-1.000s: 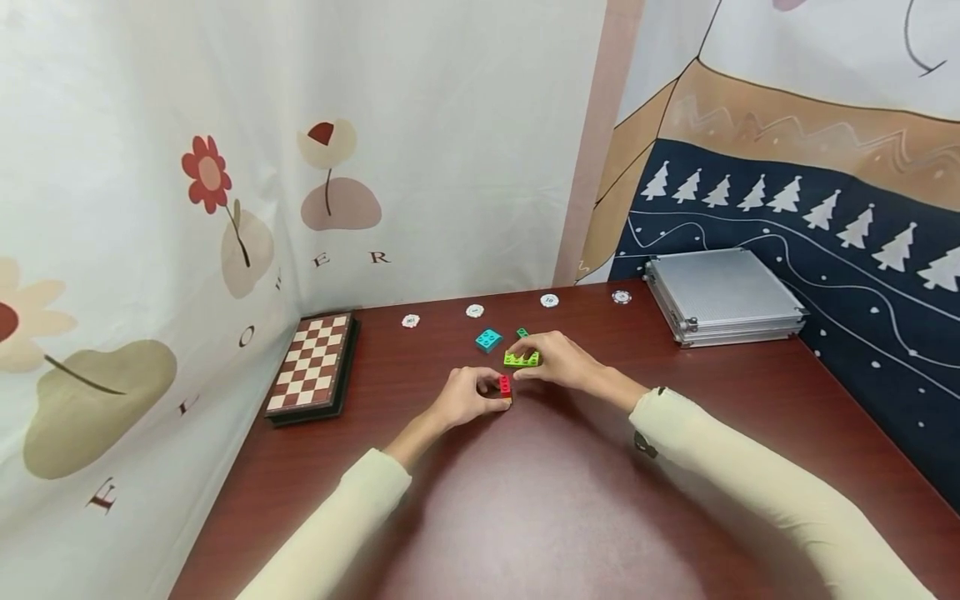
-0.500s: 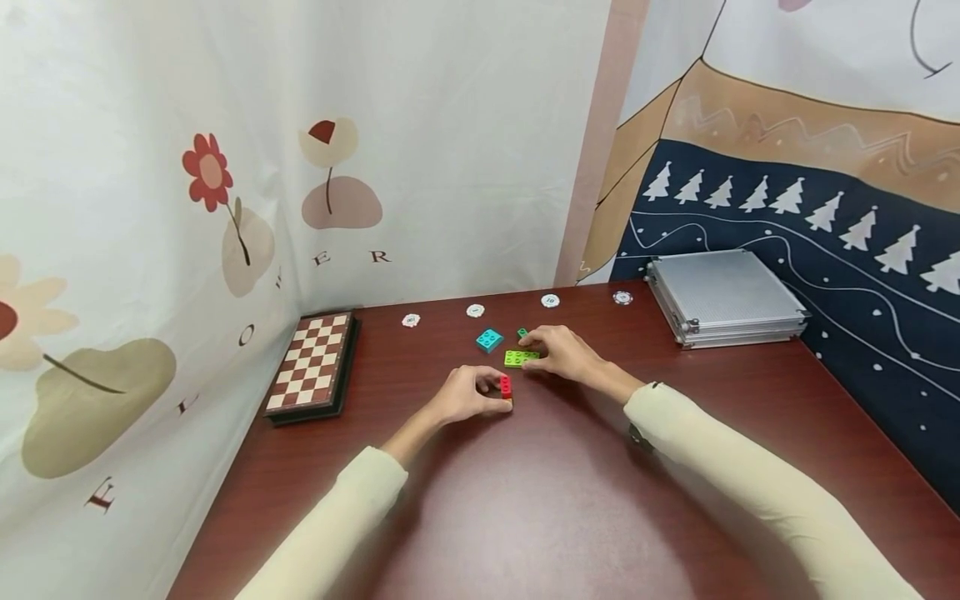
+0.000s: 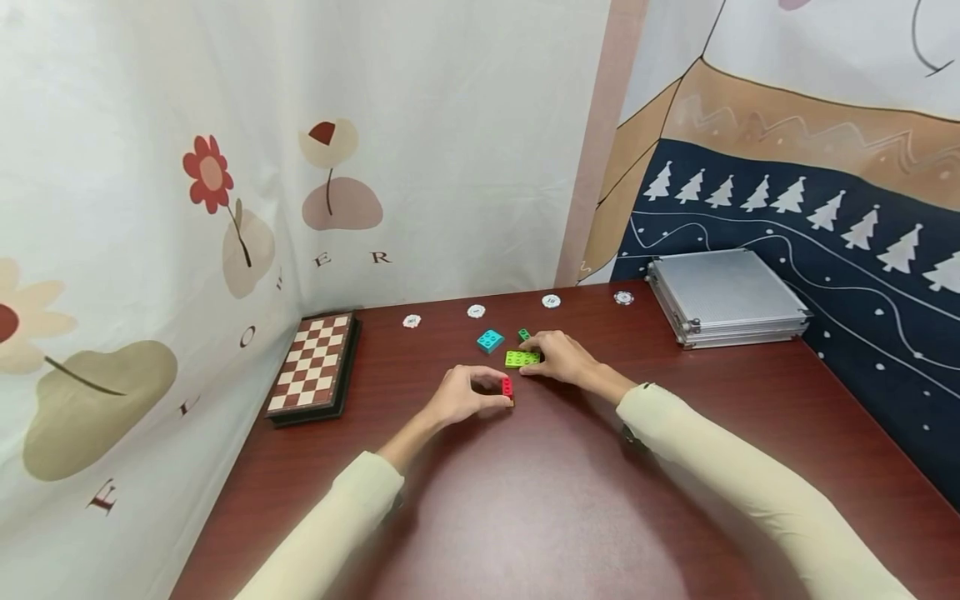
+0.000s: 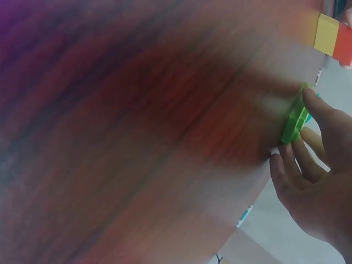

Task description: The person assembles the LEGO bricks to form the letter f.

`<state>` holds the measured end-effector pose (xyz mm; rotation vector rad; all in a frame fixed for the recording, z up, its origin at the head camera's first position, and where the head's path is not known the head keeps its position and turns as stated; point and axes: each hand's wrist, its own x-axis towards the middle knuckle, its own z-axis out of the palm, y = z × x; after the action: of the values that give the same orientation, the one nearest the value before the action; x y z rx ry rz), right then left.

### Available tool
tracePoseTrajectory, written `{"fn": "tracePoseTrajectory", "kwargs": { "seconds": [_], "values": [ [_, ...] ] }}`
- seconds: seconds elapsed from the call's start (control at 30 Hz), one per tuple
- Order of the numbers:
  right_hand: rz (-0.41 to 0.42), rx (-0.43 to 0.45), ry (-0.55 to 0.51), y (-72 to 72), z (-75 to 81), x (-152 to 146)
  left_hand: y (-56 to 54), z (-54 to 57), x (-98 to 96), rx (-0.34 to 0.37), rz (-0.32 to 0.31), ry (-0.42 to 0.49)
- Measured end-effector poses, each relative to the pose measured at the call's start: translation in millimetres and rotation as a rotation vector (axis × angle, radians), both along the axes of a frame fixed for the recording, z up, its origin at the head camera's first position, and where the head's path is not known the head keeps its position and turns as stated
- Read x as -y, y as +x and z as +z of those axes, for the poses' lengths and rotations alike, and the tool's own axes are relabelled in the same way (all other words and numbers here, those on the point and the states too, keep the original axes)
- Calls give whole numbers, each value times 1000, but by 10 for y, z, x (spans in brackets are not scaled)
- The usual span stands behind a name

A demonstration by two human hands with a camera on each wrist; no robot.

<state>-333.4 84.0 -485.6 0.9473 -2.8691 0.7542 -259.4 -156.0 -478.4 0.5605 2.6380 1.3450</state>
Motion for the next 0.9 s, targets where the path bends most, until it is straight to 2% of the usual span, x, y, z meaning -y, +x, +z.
{"fn": "tracePoseTrajectory", "kwargs": {
  "seconds": [0.4,0.9],
  "values": [
    [43,-18,-8,3,2,10,-34,-24,-42,-64,23,-68],
    [106,-42,-5,162,258,-23,-66,-23,-54,-44,24,-79]
  ]
}}
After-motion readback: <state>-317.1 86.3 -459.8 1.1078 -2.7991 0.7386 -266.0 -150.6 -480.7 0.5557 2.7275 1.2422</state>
